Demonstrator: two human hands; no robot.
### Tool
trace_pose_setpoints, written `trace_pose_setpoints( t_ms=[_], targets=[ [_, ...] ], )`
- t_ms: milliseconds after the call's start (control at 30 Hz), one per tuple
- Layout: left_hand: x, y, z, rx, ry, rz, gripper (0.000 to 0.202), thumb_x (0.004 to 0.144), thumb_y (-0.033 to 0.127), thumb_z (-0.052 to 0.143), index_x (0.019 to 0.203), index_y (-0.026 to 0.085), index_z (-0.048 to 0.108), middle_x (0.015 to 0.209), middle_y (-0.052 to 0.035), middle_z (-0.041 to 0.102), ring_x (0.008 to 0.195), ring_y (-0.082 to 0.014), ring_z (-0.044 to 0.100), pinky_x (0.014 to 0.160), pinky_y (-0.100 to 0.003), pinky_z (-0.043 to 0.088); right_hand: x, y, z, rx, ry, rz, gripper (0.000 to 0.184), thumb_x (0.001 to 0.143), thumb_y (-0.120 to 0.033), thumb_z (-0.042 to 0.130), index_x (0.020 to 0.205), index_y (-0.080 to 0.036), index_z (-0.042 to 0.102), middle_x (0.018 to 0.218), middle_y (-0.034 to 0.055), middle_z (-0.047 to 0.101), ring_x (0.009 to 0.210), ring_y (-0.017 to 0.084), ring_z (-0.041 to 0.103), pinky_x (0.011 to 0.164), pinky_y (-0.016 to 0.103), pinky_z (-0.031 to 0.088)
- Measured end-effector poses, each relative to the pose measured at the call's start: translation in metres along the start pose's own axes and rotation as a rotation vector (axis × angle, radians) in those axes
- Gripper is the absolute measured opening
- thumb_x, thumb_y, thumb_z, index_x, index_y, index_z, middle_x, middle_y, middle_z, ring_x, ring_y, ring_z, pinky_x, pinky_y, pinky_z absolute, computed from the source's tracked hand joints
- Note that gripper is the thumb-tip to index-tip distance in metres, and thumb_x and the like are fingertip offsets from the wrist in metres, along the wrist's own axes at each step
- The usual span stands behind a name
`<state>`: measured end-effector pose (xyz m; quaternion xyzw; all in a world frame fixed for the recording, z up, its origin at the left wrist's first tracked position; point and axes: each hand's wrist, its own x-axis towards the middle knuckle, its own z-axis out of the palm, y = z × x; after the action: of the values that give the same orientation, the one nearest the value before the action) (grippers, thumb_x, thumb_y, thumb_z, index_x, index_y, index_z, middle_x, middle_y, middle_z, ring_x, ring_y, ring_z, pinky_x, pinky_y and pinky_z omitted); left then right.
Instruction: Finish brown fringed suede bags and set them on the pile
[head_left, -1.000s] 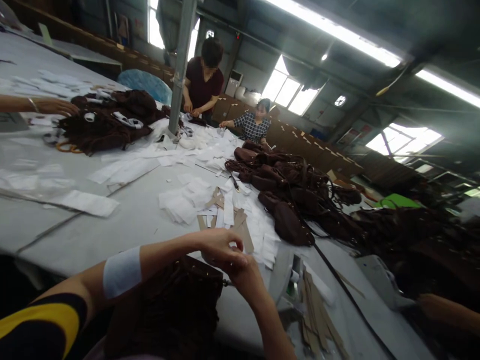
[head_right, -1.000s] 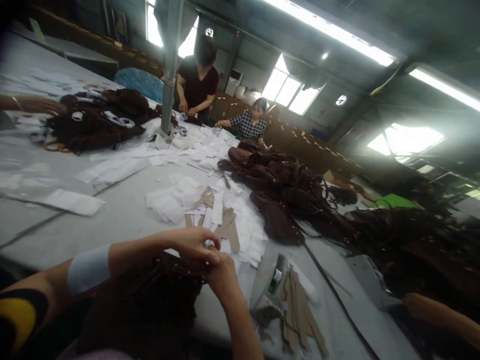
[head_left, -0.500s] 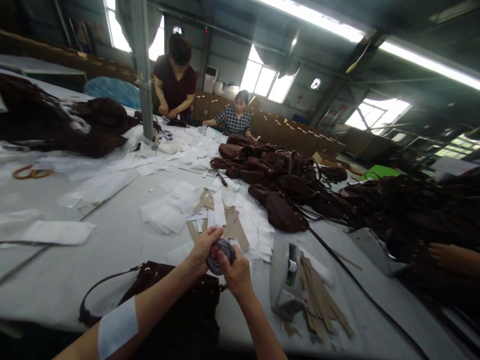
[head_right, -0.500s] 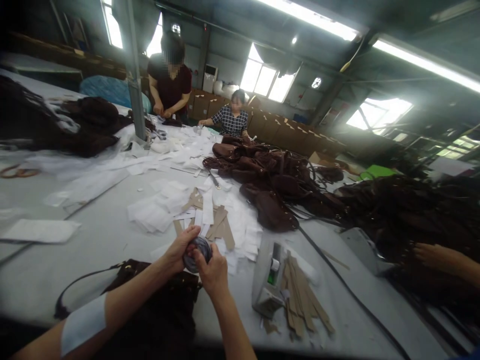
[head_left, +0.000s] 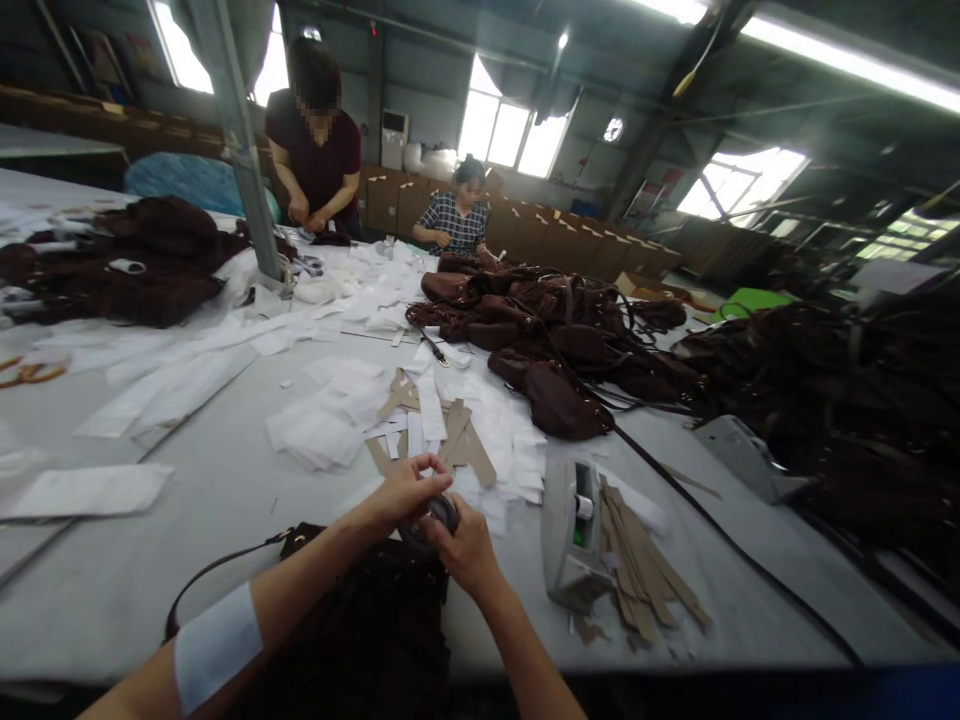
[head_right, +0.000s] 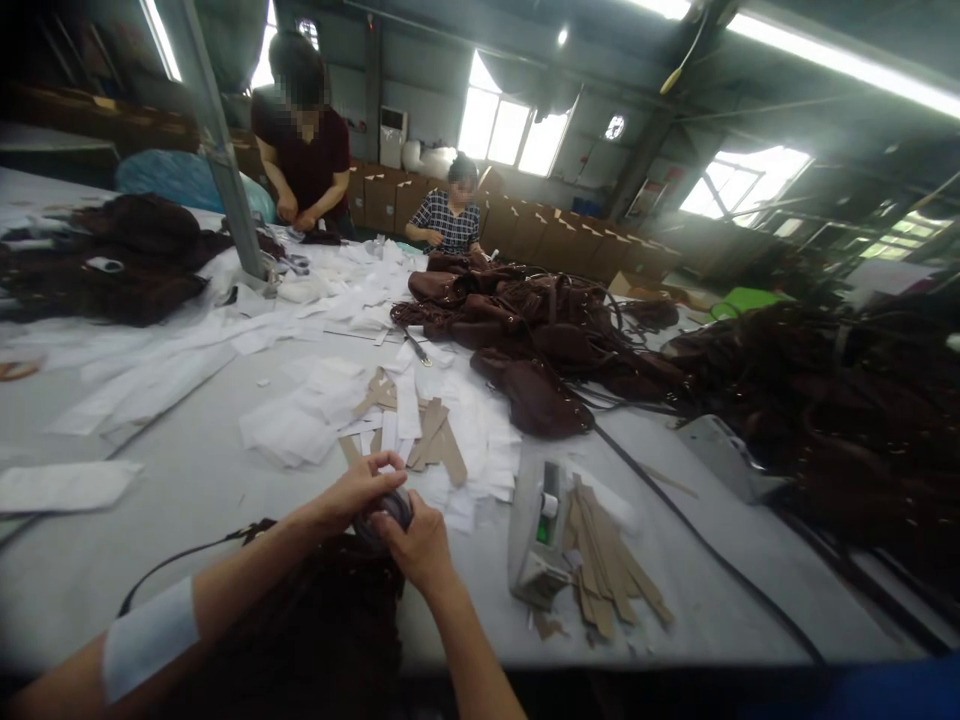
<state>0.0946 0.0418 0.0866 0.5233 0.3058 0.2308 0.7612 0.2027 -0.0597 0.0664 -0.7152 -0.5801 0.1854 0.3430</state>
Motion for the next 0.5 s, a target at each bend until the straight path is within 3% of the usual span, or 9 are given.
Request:
trace_pose_setpoints(
  t_ms=[100,167,267,400,500],
  targets=[
    [0.0,-0.021,0.013,-0.263,0.172,-0.002,0.042,0.065,0.051,0.07,0.08,0.02,0.044,0.046,0.0126,0.035,0.035,-0.0037,0.027,0.037,-0.015,0.022,0.001,0.001,-0.002,0.063,0.048,0.025,0.035,0.086,-0.05,0.048,0.076,-0.017,0.055,0.06,-0.0015,0.057,0.055,0.012,0.052,0.052,0.021,0.035],
    [-0.001,-0.03,0.014,-0.273,0.201,-0.012,0.043,0.066,0.051,0.068,0.085,0.02,0.046,0.05,0.0118,0.037,0.038,-0.005,0.031,0.04,-0.016,0.025,-0.003,0.007,-0.002,0.038,0.039,0.021,0.035,0.087,-0.049,0.047,0.073,-0.018,0.054,0.059,-0.002,0.056,0.054,0.012,0.052,0.052,0.021,0.034],
    [-0.006,-0.022,0.001,0.054,0.015,-0.009,0.042,0.07,0.053,0.064,0.089,0.018,0.054,0.059,0.0062,0.048,0.052,-0.0097,0.044,0.05,-0.019,0.034,-0.013,0.017,-0.001,-0.094,0.004,-0.015,0.033,0.088,-0.049,0.047,0.076,-0.018,0.055,0.059,-0.0019,0.058,0.055,0.013,0.054,0.051,0.022,0.031],
    [-0.018,0.015,-0.022,0.636,-0.326,0.008,0.044,0.081,0.056,0.049,0.063,0.017,0.053,0.059,0.0025,0.048,0.057,-0.0123,0.043,0.055,-0.023,0.032,-0.021,0.021,0.003,-0.283,0.039,-0.133,0.033,0.089,-0.05,0.049,0.081,-0.019,0.055,0.065,0.0004,0.062,0.059,0.015,0.058,0.053,0.024,0.029],
    [-0.028,0.039,-0.027,0.888,-0.412,0.086,0.04,0.084,0.05,0.047,0.061,0.018,0.053,0.057,0.0015,0.049,0.056,-0.0132,0.043,0.056,-0.024,0.03,-0.021,0.018,0.007,-0.329,0.078,-0.281,0.034,0.091,-0.049,0.045,0.082,-0.018,0.055,0.069,0.0034,0.064,0.065,0.017,0.059,0.057,0.025,0.032]
  ],
)
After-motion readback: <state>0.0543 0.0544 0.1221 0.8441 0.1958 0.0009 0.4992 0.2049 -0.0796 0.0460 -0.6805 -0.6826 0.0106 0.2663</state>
